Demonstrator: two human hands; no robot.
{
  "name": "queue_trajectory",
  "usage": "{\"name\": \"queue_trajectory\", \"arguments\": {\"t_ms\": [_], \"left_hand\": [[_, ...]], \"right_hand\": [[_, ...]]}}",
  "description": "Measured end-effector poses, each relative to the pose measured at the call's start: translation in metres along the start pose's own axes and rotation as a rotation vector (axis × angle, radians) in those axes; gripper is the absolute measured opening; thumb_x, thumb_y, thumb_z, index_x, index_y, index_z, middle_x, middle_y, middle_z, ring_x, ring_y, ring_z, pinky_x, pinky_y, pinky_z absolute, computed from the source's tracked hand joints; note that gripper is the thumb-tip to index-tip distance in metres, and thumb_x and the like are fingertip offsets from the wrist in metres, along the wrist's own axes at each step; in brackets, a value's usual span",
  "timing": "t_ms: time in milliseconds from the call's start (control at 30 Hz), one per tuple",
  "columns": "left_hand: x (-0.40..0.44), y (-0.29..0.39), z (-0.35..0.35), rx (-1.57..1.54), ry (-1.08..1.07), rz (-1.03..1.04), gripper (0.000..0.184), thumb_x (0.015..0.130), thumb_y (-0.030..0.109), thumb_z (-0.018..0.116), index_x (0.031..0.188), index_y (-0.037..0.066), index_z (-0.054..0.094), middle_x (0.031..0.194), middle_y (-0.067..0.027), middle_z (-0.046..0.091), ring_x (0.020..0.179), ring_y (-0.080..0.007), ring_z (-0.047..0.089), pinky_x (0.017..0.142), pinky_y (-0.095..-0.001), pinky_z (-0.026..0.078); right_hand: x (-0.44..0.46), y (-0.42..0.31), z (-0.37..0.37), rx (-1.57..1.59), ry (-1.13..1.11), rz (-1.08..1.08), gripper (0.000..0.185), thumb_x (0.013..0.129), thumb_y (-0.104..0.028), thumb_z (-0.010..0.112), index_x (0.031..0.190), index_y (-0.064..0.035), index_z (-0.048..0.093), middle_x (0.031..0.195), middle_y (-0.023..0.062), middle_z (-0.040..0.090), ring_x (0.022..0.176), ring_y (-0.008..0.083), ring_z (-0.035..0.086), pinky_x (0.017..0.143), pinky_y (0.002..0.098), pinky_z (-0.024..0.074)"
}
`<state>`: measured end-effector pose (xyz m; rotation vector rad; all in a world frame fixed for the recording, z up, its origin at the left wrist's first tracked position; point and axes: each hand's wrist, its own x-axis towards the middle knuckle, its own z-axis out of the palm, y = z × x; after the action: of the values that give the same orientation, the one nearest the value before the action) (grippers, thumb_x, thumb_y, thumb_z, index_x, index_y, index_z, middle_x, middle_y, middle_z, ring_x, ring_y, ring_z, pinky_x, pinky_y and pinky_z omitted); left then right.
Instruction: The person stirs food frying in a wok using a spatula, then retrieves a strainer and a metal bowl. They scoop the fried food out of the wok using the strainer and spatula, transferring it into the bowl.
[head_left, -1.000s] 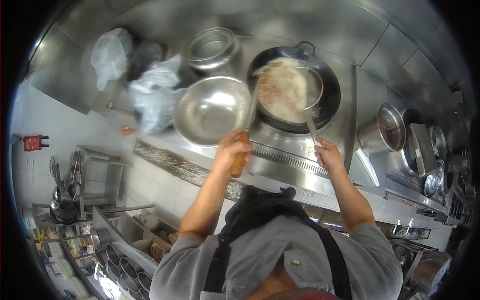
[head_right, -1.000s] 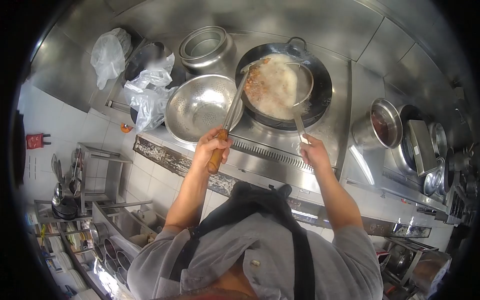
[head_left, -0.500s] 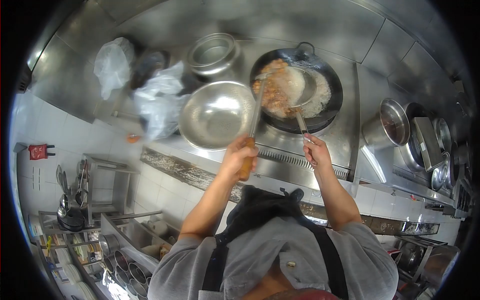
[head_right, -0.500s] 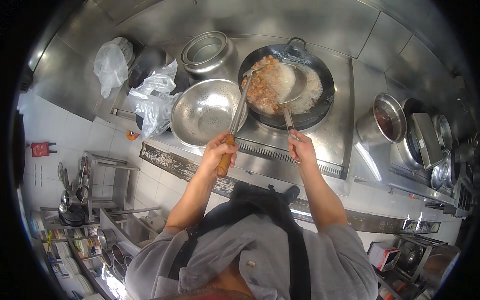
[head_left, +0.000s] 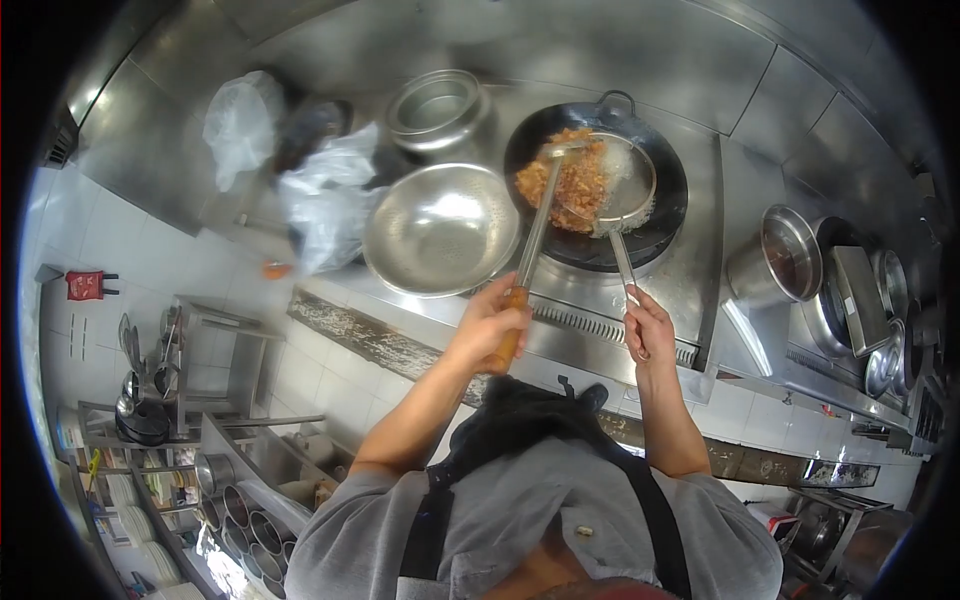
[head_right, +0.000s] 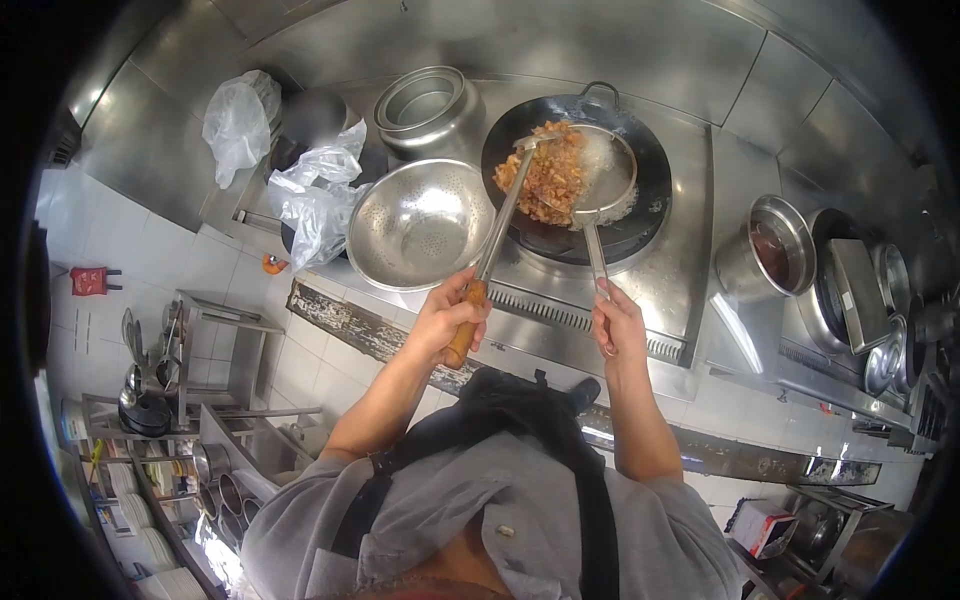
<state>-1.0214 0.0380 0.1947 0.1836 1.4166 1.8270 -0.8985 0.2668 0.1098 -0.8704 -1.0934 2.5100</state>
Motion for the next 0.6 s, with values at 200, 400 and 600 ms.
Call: {"name": "queue_trajectory", "arguments": {"t_ms": [200,400,600], "left_hand": [[-0.003,0.003,-0.001,-0.023,-0.024,0.039,0.077,0.072,-0.002,0.056,0.139,-0.005,0.016,0.081,-0.0146,0.053,0.051,-0.0195,0.053,0.040,-0.0303,0.043],[-0.023,0.009,-0.016,-0.064,-0.034,0.077,0.075,0.074,-0.002,0.057,0.139,-0.005,0.019,0.080,-0.0128,0.054,0.051,-0.0188,0.053,0.041,-0.0297,0.044],[-0.079,0.022,-0.038,-0.100,0.064,0.122,0.070,0.072,-0.001,0.056,0.136,-0.004,0.028,0.079,-0.0130,0.053,0.048,-0.0178,0.052,0.039,-0.0283,0.044]], "right_hand": [[-0.003,-0.010,0.002,-0.127,-0.036,-0.011,0.045,0.085,-0.006,0.055,0.128,-0.0005,0.042,0.056,0.0017,0.047,0.031,0.0063,0.035,0.027,0.0202,0.0187],[-0.004,-0.007,0.010,-0.175,-0.065,-0.017,0.044,0.085,-0.006,0.055,0.128,-0.0014,0.043,0.056,0.0022,0.049,0.030,0.0065,0.034,0.026,0.0214,0.0171],[-0.027,-0.008,0.051,-0.333,-0.124,0.011,0.044,0.087,-0.006,0.053,0.129,-0.0011,0.043,0.054,0.0018,0.048,0.029,0.0068,0.034,0.026,0.0209,0.0190]]}}
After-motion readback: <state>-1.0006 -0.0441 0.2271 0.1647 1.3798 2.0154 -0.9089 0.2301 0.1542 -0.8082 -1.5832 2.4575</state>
